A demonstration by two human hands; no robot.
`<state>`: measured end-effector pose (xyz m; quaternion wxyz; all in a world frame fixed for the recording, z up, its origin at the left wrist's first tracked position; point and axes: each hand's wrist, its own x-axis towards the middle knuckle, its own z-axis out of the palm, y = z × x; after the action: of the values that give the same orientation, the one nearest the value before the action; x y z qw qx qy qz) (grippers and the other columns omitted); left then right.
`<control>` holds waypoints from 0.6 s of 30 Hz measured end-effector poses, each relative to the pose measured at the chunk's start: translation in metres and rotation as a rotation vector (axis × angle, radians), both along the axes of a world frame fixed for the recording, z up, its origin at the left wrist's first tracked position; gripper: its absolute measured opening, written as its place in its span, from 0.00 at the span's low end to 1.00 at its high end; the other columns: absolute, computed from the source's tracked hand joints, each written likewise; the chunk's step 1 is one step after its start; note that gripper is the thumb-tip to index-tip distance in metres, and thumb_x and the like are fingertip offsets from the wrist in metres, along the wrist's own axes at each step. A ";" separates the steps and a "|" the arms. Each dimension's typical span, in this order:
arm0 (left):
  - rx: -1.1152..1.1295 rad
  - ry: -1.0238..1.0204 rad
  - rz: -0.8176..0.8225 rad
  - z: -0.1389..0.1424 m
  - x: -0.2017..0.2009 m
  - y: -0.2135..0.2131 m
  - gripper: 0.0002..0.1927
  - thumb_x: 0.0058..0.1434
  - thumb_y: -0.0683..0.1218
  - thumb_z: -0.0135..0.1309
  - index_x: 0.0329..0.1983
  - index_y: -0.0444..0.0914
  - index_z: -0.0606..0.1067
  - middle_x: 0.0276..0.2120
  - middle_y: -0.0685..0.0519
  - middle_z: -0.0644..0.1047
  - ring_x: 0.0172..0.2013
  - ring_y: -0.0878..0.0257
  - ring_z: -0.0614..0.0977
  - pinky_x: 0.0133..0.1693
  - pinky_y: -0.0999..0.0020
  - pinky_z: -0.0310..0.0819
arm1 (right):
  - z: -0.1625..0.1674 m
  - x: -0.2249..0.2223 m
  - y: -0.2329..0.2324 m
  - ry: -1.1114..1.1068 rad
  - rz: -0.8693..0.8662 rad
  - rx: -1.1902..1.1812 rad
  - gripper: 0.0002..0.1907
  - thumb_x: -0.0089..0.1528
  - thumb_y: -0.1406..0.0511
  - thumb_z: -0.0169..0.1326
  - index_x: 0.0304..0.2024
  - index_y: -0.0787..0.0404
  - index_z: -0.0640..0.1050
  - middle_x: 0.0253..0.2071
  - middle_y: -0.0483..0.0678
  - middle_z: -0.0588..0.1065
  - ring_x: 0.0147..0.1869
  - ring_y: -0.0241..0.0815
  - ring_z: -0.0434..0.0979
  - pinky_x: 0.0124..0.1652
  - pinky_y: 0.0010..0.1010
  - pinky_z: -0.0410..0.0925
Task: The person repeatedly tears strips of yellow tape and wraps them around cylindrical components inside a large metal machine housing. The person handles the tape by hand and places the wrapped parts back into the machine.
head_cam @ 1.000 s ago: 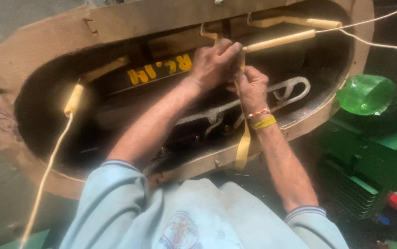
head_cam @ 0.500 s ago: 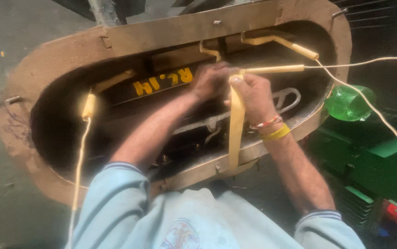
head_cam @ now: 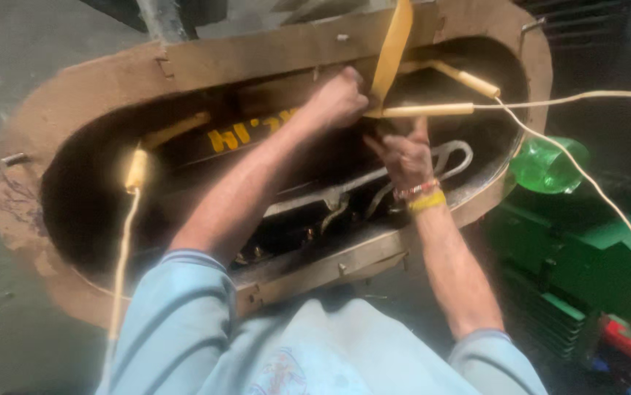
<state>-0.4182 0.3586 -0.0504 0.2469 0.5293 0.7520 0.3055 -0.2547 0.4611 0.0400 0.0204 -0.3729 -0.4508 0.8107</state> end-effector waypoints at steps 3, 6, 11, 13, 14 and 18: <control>-0.253 -0.614 0.362 -0.003 -0.003 0.009 0.25 0.58 0.52 0.59 0.51 0.30 0.71 0.41 0.37 0.80 0.42 0.46 0.83 0.43 0.56 0.78 | -0.012 -0.011 0.008 0.240 0.184 -0.082 0.25 0.60 0.75 0.56 0.58 0.53 0.71 0.59 0.50 0.74 0.67 0.48 0.74 0.69 0.50 0.69; -0.350 -0.555 0.304 0.003 -0.010 0.006 0.25 0.62 0.52 0.56 0.55 0.29 0.69 0.41 0.36 0.80 0.42 0.45 0.84 0.42 0.53 0.79 | -0.025 -0.024 0.015 0.141 0.441 0.332 0.23 0.64 0.72 0.57 0.61 0.55 0.71 0.57 0.52 0.76 0.62 0.46 0.76 0.64 0.42 0.70; -0.342 -0.553 0.298 0.007 -0.012 -0.007 0.30 0.56 0.58 0.65 0.48 0.30 0.73 0.40 0.38 0.81 0.40 0.49 0.83 0.42 0.56 0.78 | -0.060 -0.021 0.019 -0.201 0.625 1.168 0.18 0.65 0.68 0.58 0.57 0.59 0.74 0.51 0.55 0.77 0.55 0.48 0.76 0.56 0.40 0.70; -0.282 -0.543 0.291 0.003 -0.007 -0.011 0.29 0.59 0.58 0.64 0.49 0.30 0.73 0.38 0.38 0.80 0.37 0.49 0.83 0.39 0.58 0.78 | -0.065 -0.016 0.018 -0.228 0.567 1.159 0.18 0.65 0.67 0.58 0.56 0.62 0.74 0.51 0.57 0.77 0.55 0.51 0.76 0.56 0.41 0.69; -0.220 -0.532 0.287 0.001 -0.002 -0.013 0.28 0.61 0.57 0.62 0.51 0.30 0.71 0.36 0.38 0.80 0.36 0.48 0.82 0.37 0.59 0.78 | -0.066 -0.014 0.017 -0.231 0.533 1.146 0.18 0.64 0.67 0.59 0.56 0.64 0.74 0.51 0.58 0.76 0.55 0.53 0.75 0.56 0.42 0.69; 0.547 -0.923 0.121 -0.005 0.019 -0.034 0.18 0.58 0.35 0.54 0.53 0.32 0.75 0.45 0.44 0.82 0.44 0.51 0.83 0.43 0.64 0.83 | -0.058 -0.009 0.013 -0.187 0.478 1.292 0.19 0.63 0.66 0.59 0.54 0.70 0.75 0.51 0.62 0.75 0.55 0.58 0.74 0.56 0.44 0.68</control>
<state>-0.3994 0.3243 -0.0549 0.3867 0.3405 0.4875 0.7049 -0.2633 0.4739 -0.0180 0.0199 -0.2448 -0.9127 0.3267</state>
